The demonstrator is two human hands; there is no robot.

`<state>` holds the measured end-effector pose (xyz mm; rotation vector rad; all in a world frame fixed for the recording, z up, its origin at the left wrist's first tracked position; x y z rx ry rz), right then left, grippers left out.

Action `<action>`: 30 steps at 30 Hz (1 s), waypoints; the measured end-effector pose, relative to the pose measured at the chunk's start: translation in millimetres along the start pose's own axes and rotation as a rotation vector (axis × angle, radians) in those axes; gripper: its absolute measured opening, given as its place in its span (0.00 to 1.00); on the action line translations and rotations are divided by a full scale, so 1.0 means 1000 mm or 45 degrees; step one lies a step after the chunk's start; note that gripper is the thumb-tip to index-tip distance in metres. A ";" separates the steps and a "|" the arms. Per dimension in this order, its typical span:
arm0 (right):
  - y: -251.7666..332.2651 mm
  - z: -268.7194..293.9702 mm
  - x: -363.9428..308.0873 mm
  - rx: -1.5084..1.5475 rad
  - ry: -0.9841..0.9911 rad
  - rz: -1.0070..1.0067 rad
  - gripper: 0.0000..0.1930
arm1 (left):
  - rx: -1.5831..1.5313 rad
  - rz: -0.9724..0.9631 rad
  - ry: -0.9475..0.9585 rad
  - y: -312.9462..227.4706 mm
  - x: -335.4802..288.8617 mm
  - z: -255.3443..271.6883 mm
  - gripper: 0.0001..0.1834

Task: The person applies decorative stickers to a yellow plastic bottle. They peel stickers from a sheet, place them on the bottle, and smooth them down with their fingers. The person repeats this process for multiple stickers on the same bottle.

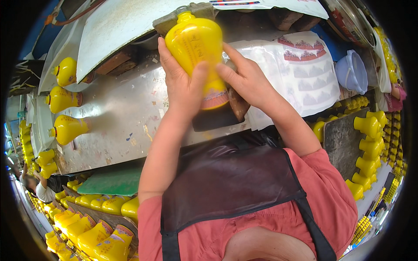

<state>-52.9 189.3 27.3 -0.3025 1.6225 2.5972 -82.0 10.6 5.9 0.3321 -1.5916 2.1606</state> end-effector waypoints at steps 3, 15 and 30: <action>0.001 0.001 0.000 0.009 0.002 0.009 0.38 | 0.028 -0.028 0.036 0.001 0.001 0.002 0.56; 0.001 -0.002 0.001 -0.076 -0.033 -0.056 0.42 | 0.101 -0.096 0.189 0.015 -0.011 0.007 0.57; 0.029 -0.001 -0.003 -0.331 0.005 -0.213 0.49 | -0.048 -0.091 0.175 0.021 -0.016 0.004 0.55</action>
Point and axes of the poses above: each hand's wrist, its own x-axis towards the middle knuckle, its own z-axis out of the back of the hand, y = z × x, the point moved 3 cm from there along x, towards the middle knuckle, and after that the axes turned 9 degrees about -z, right-handed, at the moved point
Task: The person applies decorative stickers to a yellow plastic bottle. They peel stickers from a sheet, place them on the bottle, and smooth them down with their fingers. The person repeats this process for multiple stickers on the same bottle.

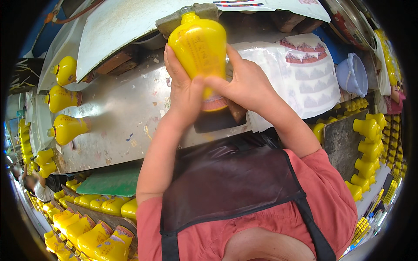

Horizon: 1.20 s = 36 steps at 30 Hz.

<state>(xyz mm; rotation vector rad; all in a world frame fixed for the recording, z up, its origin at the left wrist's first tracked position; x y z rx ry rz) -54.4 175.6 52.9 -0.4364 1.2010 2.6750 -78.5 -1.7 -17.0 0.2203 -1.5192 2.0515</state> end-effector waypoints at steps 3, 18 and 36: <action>0.000 0.000 -0.001 -0.019 -0.018 0.003 0.48 | -0.082 0.017 0.010 -0.001 0.000 0.003 0.54; -0.013 -0.001 0.003 0.163 -0.113 0.247 0.46 | -0.185 -0.091 0.019 0.007 -0.003 0.004 0.58; -0.016 0.002 0.013 0.181 -0.084 0.088 0.51 | -0.348 0.282 -0.508 -0.024 0.067 0.010 0.23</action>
Point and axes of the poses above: each hand's wrist, its own x-axis towards the middle knuckle, its own z-axis out of the back of the hand, y = z × x, the point moved 3 cm from there along x, towards the middle knuckle, and after that the axes turned 9 degrees about -z, right-handed, at the moved point
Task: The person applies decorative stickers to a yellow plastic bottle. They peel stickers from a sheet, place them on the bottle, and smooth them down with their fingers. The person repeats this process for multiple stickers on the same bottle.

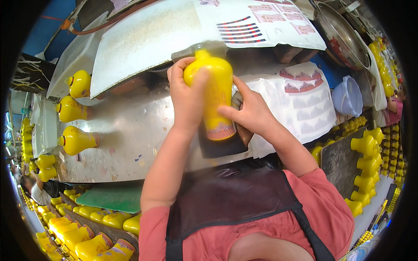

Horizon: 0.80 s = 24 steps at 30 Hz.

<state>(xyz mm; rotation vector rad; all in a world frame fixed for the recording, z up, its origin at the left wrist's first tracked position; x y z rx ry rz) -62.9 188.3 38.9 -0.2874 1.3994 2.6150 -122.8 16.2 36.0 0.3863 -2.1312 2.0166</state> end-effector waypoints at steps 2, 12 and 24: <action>0.002 0.001 -0.002 0.021 0.008 0.001 0.52 | -0.150 0.088 -0.025 0.004 0.004 0.000 0.20; 0.049 0.027 0.006 -0.225 -0.342 0.854 0.22 | -0.240 0.110 -0.031 0.009 0.009 0.002 0.15; 0.065 0.050 0.028 0.140 0.029 0.355 0.19 | 0.067 -0.092 0.015 0.004 0.008 0.003 0.17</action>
Point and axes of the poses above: each hand's wrist, its own x-axis towards the middle knuckle, its own z-axis out of the back of the hand, y = z × x, the point moved 3 cm from there along x, towards the middle knuckle, and after that the axes turned 9 degrees about -z, right-handed, at the moved point
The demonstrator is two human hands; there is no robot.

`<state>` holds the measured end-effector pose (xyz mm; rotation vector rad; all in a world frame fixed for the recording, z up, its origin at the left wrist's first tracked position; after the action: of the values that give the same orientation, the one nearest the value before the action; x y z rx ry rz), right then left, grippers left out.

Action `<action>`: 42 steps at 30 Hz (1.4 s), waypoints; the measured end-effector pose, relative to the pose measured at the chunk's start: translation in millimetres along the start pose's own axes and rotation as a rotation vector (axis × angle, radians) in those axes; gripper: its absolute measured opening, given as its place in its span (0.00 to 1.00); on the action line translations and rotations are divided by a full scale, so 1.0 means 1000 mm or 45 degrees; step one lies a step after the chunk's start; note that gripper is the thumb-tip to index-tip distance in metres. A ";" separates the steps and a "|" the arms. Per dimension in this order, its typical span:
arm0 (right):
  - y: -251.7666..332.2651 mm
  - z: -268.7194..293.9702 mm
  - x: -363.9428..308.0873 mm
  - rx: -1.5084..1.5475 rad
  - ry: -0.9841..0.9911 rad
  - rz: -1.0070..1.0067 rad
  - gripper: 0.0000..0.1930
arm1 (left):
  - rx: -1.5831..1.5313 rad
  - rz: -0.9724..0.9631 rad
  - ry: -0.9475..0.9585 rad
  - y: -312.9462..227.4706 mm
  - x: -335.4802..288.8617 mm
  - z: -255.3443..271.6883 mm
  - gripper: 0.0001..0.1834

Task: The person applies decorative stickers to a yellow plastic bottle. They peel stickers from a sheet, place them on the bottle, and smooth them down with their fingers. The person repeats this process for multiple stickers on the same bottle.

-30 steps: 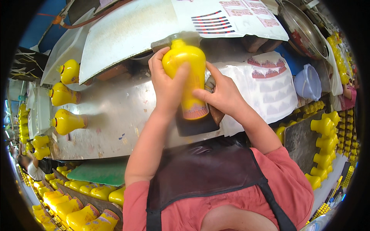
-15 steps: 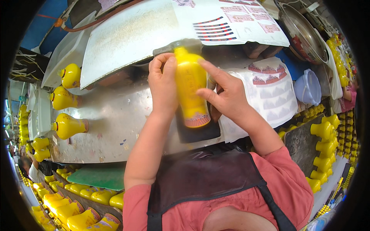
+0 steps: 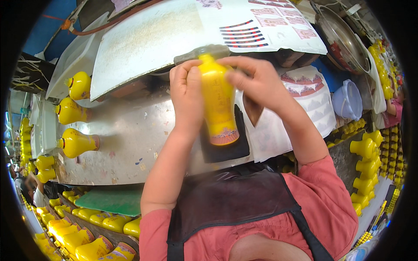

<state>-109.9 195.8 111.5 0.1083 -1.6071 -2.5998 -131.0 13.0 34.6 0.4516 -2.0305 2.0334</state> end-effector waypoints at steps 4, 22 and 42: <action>0.005 0.011 0.012 0.411 0.047 -0.007 0.13 | -0.269 0.109 -0.059 0.004 -0.003 -0.001 0.18; -0.032 -0.023 -0.059 -0.454 -0.423 1.027 0.10 | -0.059 0.053 0.128 -0.030 -0.021 -0.008 0.30; -0.070 -0.032 -0.041 0.456 0.196 -0.215 0.32 | -0.310 0.263 0.040 -0.028 -0.032 -0.009 0.32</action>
<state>-68.5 202.6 35.3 0.4724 -2.0625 -2.3131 -91.7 24.5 49.0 0.1680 -2.3514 1.8494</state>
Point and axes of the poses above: each hand's wrist, its own x-axis towards the middle knuckle, its own z-axis out of the back of the hand, y = z × x, the point moved 3 cm from there along x, towards the middle knuckle, and after that the axes turned 9 degrees about -z, right-handed, at the moved point
